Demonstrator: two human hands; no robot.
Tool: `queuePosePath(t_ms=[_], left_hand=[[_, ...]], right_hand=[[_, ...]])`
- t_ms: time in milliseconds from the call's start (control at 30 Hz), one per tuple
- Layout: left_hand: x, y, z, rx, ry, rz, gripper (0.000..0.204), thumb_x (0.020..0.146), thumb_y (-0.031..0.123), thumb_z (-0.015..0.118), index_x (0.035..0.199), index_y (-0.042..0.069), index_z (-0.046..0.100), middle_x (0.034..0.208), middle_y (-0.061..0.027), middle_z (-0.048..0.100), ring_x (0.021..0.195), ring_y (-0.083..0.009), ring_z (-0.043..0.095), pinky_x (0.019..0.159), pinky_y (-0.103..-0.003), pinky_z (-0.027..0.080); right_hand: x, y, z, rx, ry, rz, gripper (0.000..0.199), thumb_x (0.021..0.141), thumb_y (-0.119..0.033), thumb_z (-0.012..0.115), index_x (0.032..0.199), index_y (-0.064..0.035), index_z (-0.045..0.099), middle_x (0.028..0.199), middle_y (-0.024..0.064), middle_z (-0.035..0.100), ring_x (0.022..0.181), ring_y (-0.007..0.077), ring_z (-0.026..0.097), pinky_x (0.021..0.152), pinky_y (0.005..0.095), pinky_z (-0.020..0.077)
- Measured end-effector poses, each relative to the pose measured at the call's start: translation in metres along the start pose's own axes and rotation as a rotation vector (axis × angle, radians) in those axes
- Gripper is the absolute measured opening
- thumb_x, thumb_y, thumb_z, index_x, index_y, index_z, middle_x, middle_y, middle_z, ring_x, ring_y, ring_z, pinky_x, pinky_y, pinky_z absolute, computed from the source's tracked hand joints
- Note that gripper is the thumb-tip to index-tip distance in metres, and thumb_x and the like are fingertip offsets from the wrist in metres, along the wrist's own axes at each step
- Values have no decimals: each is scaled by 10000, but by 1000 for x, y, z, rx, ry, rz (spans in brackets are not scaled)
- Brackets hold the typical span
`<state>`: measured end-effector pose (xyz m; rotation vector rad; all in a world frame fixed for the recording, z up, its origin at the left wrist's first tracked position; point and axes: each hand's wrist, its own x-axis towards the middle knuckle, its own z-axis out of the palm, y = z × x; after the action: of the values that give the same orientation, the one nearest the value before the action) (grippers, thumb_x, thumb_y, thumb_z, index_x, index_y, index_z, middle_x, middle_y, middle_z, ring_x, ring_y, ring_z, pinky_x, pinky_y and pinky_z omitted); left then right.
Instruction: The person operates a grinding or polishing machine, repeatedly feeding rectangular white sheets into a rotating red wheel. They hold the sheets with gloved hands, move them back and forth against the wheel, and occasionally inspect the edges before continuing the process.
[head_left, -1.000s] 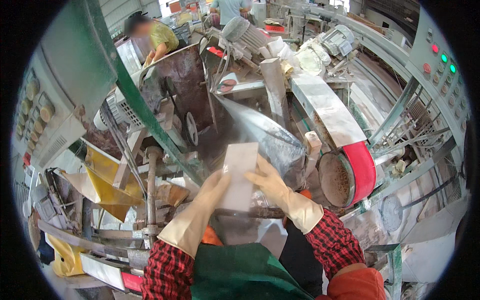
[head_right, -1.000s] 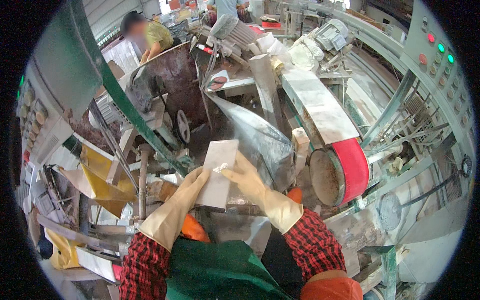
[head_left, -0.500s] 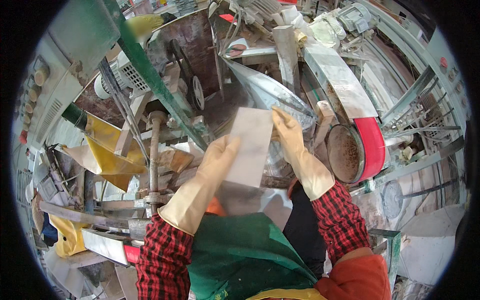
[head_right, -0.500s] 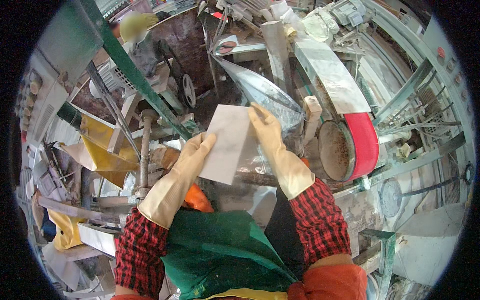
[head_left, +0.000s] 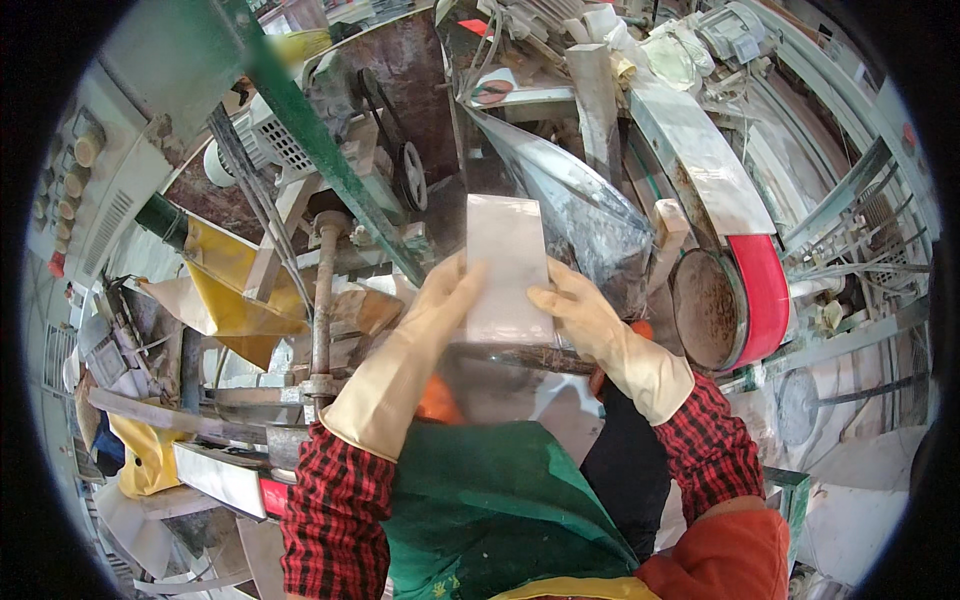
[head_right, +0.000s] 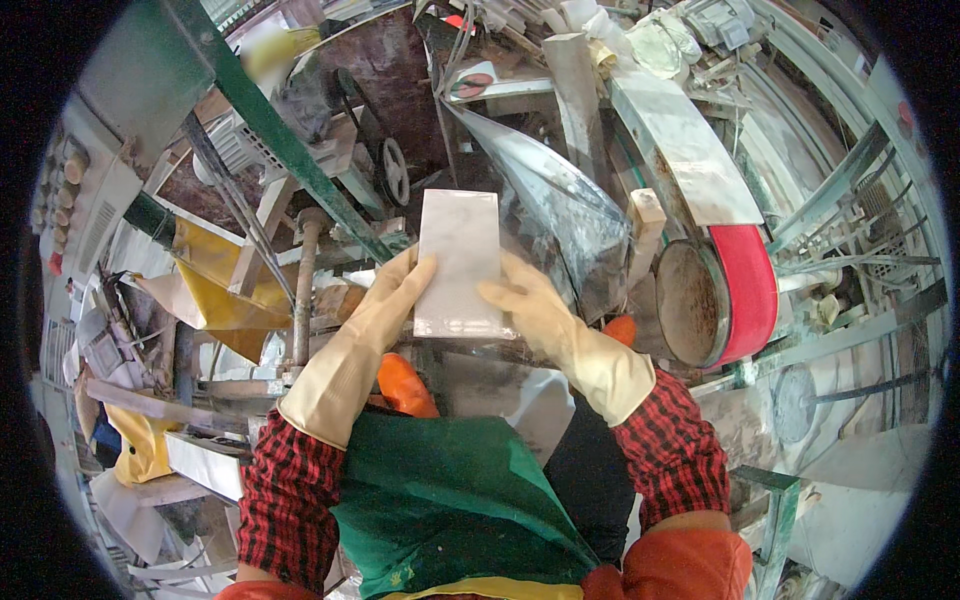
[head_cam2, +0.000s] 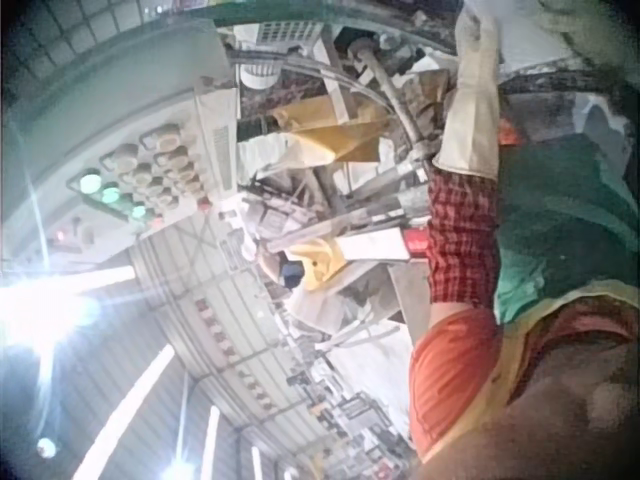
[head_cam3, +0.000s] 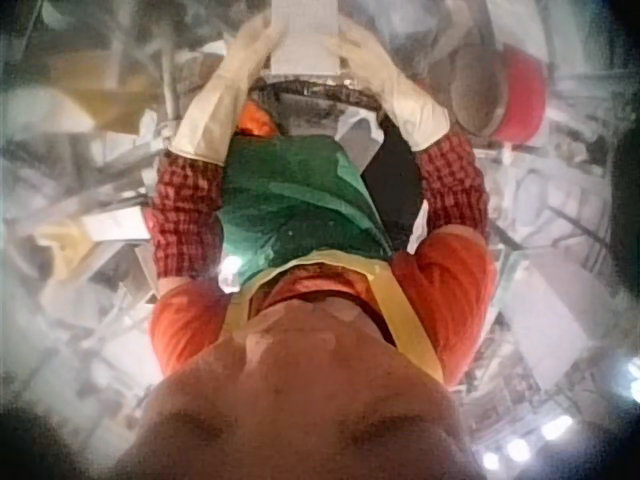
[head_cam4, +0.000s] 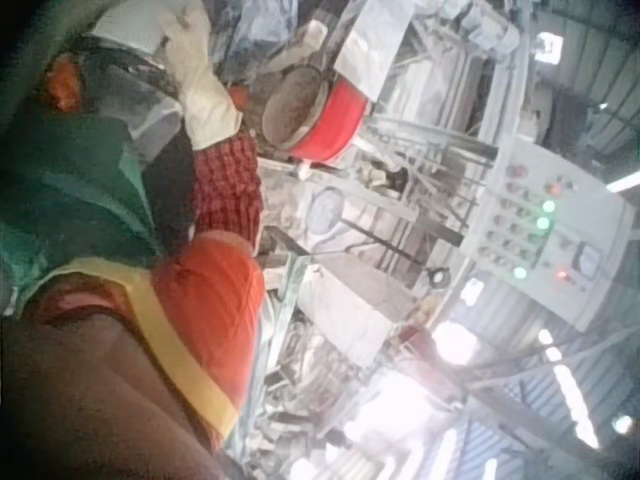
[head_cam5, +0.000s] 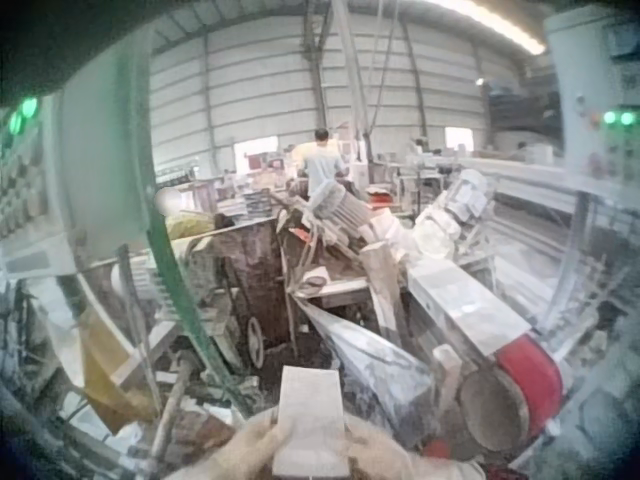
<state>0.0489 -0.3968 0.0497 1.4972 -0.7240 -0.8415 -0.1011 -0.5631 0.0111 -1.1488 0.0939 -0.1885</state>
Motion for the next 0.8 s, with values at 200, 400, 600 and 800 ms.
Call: queuePosePath(t_ms=[200,400,600,800], left_hand=[[3,21,-12,26,112,-174,550,921,419,755,1286,35,605,1085,-30,688,896,-111,651,793,-267,525],[16,17,-32,-143,510,-86,533,930,467,745,1289,83,655,1168,-26,674,1097,-154,585,963,-358,463],[13,0,-7,28,157,-214,787,907,410,774,1519,46,439,1415,-160,587,1310,-274,548,1089,-422,445],[-8,5,1,233,-188,-155,827,900,375,791,1556,58,399,1392,-231,576,1273,-303,576,1073,-437,479]], right_hand=[[-17,-27,5,31,-42,37,581,1021,-143,599,1532,45,398,1438,139,577,1269,197,583,1092,330,462],[-18,-27,11,-18,-225,59,567,1023,-115,571,1534,53,395,1412,130,591,1246,182,595,1080,329,473],[-11,-28,14,129,-27,-81,577,1027,-149,584,1530,63,395,1446,134,565,1289,206,565,1095,332,449],[15,-16,-59,6,708,-389,559,977,-17,627,1507,-6,448,1377,122,623,1203,221,616,1026,356,505]])
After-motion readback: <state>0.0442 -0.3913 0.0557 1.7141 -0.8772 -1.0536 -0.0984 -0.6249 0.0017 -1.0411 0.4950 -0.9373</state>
